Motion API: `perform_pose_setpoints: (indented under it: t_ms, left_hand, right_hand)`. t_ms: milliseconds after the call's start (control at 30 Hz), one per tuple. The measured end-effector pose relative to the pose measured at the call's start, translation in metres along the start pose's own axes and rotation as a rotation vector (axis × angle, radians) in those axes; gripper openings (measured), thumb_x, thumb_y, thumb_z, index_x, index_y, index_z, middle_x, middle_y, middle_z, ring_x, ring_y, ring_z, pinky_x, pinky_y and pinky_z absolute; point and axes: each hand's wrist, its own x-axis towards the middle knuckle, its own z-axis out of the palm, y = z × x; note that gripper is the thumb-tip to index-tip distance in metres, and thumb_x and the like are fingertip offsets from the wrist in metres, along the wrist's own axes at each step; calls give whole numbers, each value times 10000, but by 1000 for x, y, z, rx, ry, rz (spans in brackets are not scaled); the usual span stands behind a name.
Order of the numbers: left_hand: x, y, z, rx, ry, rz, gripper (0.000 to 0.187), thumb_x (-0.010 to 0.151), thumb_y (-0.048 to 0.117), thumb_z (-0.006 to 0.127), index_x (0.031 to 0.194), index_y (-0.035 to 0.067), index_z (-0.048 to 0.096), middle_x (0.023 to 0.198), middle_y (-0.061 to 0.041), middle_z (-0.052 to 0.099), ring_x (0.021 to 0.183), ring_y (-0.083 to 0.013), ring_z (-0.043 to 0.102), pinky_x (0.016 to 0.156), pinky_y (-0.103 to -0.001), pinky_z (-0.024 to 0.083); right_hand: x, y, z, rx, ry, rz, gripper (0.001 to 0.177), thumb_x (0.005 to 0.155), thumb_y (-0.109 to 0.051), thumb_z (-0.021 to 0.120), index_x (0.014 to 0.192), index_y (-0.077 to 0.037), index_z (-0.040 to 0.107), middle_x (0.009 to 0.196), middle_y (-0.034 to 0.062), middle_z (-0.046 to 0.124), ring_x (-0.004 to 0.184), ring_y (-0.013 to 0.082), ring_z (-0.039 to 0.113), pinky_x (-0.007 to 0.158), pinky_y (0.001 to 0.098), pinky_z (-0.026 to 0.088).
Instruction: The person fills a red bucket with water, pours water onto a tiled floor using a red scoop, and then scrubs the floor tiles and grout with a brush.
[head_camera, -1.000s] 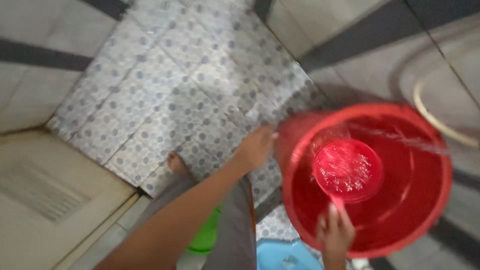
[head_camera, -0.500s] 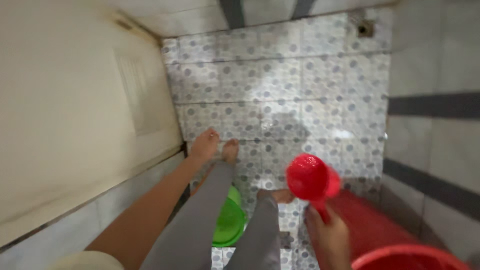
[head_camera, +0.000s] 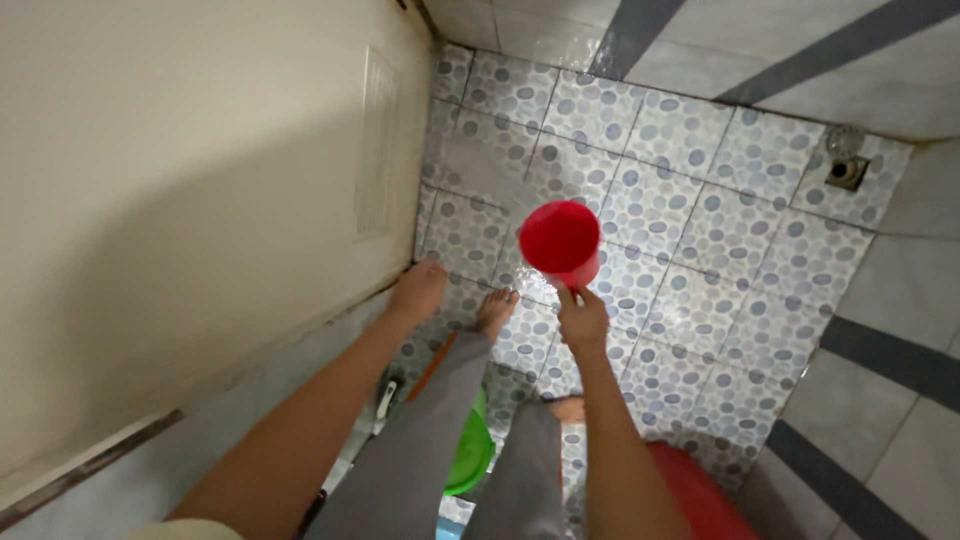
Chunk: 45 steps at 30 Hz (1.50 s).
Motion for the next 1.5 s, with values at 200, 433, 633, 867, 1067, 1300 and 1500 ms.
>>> perform_pose_setpoints:
  t_ms: [200, 433, 633, 867, 1067, 1300, 1500]
  left_hand:
    - [13, -19, 22, 443, 69, 651, 241, 755, 167, 548, 915, 24, 657, 993, -186, 639, 884, -344, 637, 775, -452, 524]
    - [4, 10, 19, 507, 50, 671, 120, 798, 51, 578, 884, 11, 653, 976, -174, 648, 925, -348, 635, 822, -431, 521]
    - [2, 14, 34, 457, 58, 668, 146, 797, 45, 588, 909, -10, 663, 1050, -194, 640, 954, -344, 625, 830, -420, 513]
    - [-30, 77, 22, 23, -91, 195, 187, 867, 205, 519, 947, 70, 620, 964, -156, 659, 881, -304, 656, 785, -401, 529]
    - [-27, 130, 27, -127, -116, 159, 287, 880, 267, 465, 953, 55, 643, 876, -174, 680, 837, -314, 656, 756, -415, 504]
    - [-20, 147, 43, -13, -125, 176, 336, 842, 295, 490, 1019, 57, 648, 1026, -178, 667, 946, -356, 624, 819, -434, 483]
    - [-22, 139, 47, 93, -169, 129, 333, 864, 274, 462, 1059, 56, 620, 1041, -200, 663, 940, -357, 637, 830, -439, 488]
  right_hand:
    - [-28, 36, -46, 324, -44, 227, 457, 880, -446, 616, 1105, -51, 663, 515, 30, 481, 336, 109, 391, 303, 284, 278]
    - [-36, 134, -54, 142, 131, 370, 377, 830, -342, 642, 1042, -36, 702, 580, 125, 561, 425, 230, 506, 404, 371, 384]
    - [-3, 151, -16, -440, 165, 122, 539, 824, -522, 643, 899, 6, 725, 866, 292, 681, 896, 436, 660, 794, 469, 520]
    - [27, 69, -6, -73, 256, 42, 411, 849, -413, 657, 893, -7, 693, 734, 212, 631, 686, 367, 604, 599, 446, 468]
    - [17, 67, -84, 698, 43, 295, 239, 897, -332, 603, 873, -100, 550, 558, 15, 479, 402, 110, 386, 360, 272, 310]
    - [-18, 189, -139, 773, 140, 482, 292, 935, -352, 549, 793, -102, 499, 551, 39, 453, 385, 147, 383, 354, 303, 299]
    - [-128, 207, -123, 762, 342, 285, 233, 951, -274, 543, 855, -68, 595, 696, -6, 528, 552, 95, 454, 494, 282, 378]
